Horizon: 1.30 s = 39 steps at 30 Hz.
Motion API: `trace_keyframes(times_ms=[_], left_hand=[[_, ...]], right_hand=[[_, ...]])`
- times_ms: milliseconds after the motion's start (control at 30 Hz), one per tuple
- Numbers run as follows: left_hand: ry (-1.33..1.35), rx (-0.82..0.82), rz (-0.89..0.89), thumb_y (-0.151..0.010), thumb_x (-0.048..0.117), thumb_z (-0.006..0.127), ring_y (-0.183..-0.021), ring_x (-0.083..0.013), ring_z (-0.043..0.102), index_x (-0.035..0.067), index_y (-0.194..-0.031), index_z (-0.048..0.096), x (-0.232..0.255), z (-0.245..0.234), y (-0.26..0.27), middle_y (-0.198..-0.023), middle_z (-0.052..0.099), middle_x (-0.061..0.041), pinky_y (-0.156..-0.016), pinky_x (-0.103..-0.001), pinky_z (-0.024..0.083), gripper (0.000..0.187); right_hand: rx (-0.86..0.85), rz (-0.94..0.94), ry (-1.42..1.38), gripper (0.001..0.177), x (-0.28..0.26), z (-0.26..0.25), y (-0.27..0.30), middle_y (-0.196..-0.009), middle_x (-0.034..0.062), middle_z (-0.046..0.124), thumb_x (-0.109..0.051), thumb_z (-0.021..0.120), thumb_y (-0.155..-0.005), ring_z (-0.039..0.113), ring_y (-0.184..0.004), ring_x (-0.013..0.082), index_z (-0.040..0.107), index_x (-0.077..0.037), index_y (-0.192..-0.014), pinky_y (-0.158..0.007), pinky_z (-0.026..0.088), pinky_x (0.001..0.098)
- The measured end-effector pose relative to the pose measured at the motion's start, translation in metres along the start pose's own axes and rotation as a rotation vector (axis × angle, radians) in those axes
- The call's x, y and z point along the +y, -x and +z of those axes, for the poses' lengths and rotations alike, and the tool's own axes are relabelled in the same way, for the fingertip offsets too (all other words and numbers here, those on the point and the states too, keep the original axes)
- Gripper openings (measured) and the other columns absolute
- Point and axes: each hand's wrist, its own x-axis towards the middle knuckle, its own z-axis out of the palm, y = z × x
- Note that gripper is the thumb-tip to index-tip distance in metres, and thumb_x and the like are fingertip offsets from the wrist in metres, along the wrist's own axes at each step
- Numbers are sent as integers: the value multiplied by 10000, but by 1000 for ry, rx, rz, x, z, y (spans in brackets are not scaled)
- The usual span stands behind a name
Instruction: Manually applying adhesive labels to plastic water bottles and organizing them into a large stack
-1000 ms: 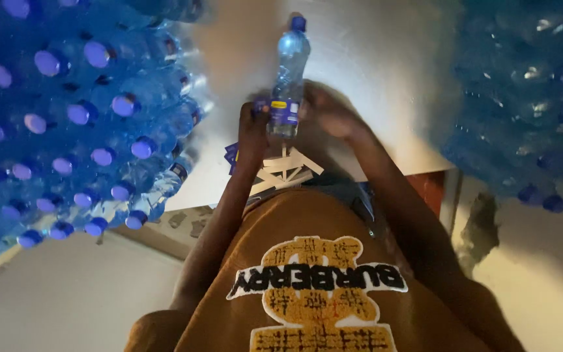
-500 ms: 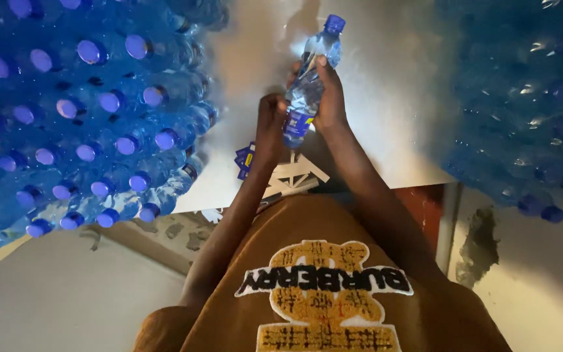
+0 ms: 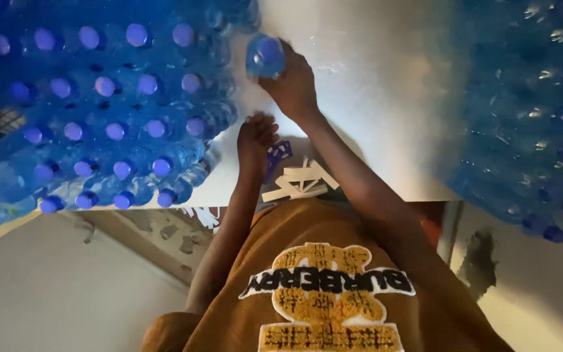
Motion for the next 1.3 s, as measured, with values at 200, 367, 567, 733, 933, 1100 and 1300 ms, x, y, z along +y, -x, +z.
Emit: trace_keyframes(times_ms=[200,367,567,733,933,1100,1300], left_hand=[[56,-220,141,-973,64,510,-671,-82,572,271,-908,489,24,-3,34,-854,633,45,-582,-216,387,219],[14,-100,102,-1049,209,591,-758,-125,613,224,-1035,583,19,-27,17,-942,694,1,-649,-253,421,22],[-215,96,270,-1063,198,634,-844,-186,689,108,-1148,642,-19,-73,-22,-1008,731,-92,-701,-313,523,124],[-198,105,312,-1016,178,677,-815,-158,666,122,-1109,632,-17,-74,-22,-963,690,-62,-680,-291,503,117],[-270,-33,493,-1080,254,727,-914,-156,647,108,-1126,676,-6,-77,-21,-978,674,-78,-717,-284,481,161],[-837,-105,465,-1109,591,696,-1215,-233,748,243,-1265,745,5,-72,-9,-1214,776,-25,-1032,-424,571,385],[-803,-580,35,-1152,356,621,-1194,-274,702,84,-1390,719,24,-39,-10,-1301,729,-118,-997,-463,573,373]], right_hand=[[163,-105,22,624,16,65,-22,-1368,141,774,-191,953,-899,735,-1266,416,648,-155,-1442,-1029,611,506],[58,-98,39,816,53,59,-1,-1612,186,527,-128,936,-1008,558,-1523,432,414,-117,-1636,-1205,615,520],[-416,37,321,350,110,39,93,-1174,213,751,-265,817,-986,748,-1062,523,757,-86,-1282,-841,634,663],[-332,-209,606,501,96,32,153,-1003,61,676,-453,931,-734,727,-904,343,708,-194,-1099,-693,589,553],[-332,-222,610,256,109,53,165,-1065,-17,639,-458,828,-825,626,-1109,272,730,-231,-891,-923,474,510],[-251,-372,458,97,91,31,156,-1032,9,662,-303,722,-1025,657,-1019,307,733,-227,-964,-806,537,492],[-108,-325,79,175,32,-13,145,-1152,103,716,-120,633,-1150,664,-1110,406,790,-119,-1073,-920,548,519]])
